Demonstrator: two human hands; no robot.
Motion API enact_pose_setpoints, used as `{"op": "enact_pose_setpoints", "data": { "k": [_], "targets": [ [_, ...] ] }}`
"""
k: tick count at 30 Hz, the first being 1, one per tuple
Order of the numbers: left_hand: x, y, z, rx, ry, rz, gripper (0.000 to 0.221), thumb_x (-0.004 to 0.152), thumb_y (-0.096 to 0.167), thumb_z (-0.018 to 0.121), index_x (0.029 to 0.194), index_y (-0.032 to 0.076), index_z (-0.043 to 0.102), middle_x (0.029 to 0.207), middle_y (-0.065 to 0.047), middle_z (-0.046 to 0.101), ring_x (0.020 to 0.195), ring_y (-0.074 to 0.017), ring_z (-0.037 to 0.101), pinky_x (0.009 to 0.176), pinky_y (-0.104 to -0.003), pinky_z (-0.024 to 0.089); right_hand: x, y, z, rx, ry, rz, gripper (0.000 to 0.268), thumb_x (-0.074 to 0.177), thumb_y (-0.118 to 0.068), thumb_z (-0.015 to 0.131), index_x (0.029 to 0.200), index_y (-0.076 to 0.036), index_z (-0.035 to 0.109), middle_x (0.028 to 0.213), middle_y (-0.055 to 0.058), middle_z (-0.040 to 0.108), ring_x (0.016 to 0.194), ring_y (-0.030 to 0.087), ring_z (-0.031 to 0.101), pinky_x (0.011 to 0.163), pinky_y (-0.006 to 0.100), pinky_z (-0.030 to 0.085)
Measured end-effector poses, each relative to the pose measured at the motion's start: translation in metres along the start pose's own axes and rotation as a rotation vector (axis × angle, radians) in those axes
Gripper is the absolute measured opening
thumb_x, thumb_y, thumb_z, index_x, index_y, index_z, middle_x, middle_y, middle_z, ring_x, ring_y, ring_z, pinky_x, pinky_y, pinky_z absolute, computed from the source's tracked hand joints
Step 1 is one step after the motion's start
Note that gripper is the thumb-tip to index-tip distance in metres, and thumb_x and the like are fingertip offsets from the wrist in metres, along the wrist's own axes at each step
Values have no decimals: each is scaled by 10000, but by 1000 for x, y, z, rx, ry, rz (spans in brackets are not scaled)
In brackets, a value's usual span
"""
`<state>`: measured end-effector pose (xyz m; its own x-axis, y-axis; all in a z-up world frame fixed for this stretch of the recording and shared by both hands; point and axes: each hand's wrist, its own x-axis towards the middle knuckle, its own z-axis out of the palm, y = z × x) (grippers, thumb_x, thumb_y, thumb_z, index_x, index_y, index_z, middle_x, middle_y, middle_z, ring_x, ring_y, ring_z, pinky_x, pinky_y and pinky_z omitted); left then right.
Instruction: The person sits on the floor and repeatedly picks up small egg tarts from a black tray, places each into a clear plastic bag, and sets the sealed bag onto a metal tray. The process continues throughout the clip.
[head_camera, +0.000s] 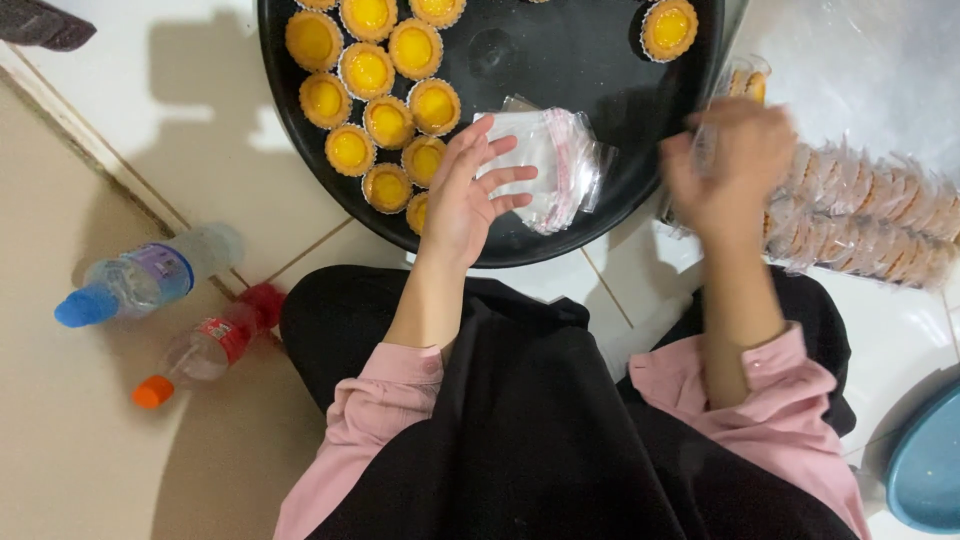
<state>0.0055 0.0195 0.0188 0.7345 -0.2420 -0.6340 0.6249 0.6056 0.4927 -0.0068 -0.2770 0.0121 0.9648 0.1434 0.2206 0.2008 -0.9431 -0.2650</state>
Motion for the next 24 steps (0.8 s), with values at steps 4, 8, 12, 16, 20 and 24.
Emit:
{"op": "enact_pose_setpoints", "data": {
  "k": [4, 8, 12, 16, 20, 24],
  "targets": [
    [7, -6, -9, -32, 106, 28, 574, 938, 308, 592, 1445, 55, 499, 1308, -230, 592, 998, -365, 717, 747, -409, 601, -23, -27, 76, -265, -61, -205, 517, 920, -697, 887, 1335, -400, 805, 1712, 101, 393, 1569, 416, 103, 1227, 588, -17],
    [6, 0, -7, 119, 264, 7, 545, 933, 351, 545, 1413, 95, 558, 1338, -191, 644, 1033, -306, 716, 807, -368, 578, -25, -37, 80, -120, -20, -188, 184, 1015, -487, 805, 1071, -324, 868, 1495, 79, 616, 1448, 458, 308, 1086, 618, 204],
    [-3, 9, 10, 582, 225, -56, 771, 751, 450, 725, 1420, 160, 474, 1423, -86, 590, 1320, -222, 578, 1057, -406, 477, -24, -42, 64, -74, 81, -200, 100, 1002, -374, 869, 967, -279, 875, 1416, 51, 658, 1424, 429, 331, 1061, 538, 214],
    [11, -38, -3, 720, 23, 7, 739, 734, 430, 915, 1310, 37, 670, 1199, -211, 718, 1106, -329, 731, 914, -433, 603, -30, -49, 66, 156, 8, -159, 95, 954, -355, 798, 1042, -325, 817, 1374, -18, 639, 1407, 377, 376, 1072, 547, 203],
    [23, -44, -13, 474, 118, 121, 226, 920, -11, 707, 1137, -75, 715, 1029, -277, 744, 839, -334, 786, 740, -374, 670, 15, -17, 70, 110, -25, -195, 280, 1033, -214, 618, 1275, -214, 759, 1321, 89, 646, 1297, 378, 461, 995, 509, 233],
    [15, -16, -1, 565, 177, 36, 217, 943, 141, 670, 1106, 41, 773, 1042, -89, 792, 713, -171, 689, 676, -260, 548, 93, 10, 33, -154, -307, 6, 830, 803, -47, 806, 1517, -17, 385, 1434, 355, 539, 1357, 527, 319, 1012, 708, 168]
  ]
}}
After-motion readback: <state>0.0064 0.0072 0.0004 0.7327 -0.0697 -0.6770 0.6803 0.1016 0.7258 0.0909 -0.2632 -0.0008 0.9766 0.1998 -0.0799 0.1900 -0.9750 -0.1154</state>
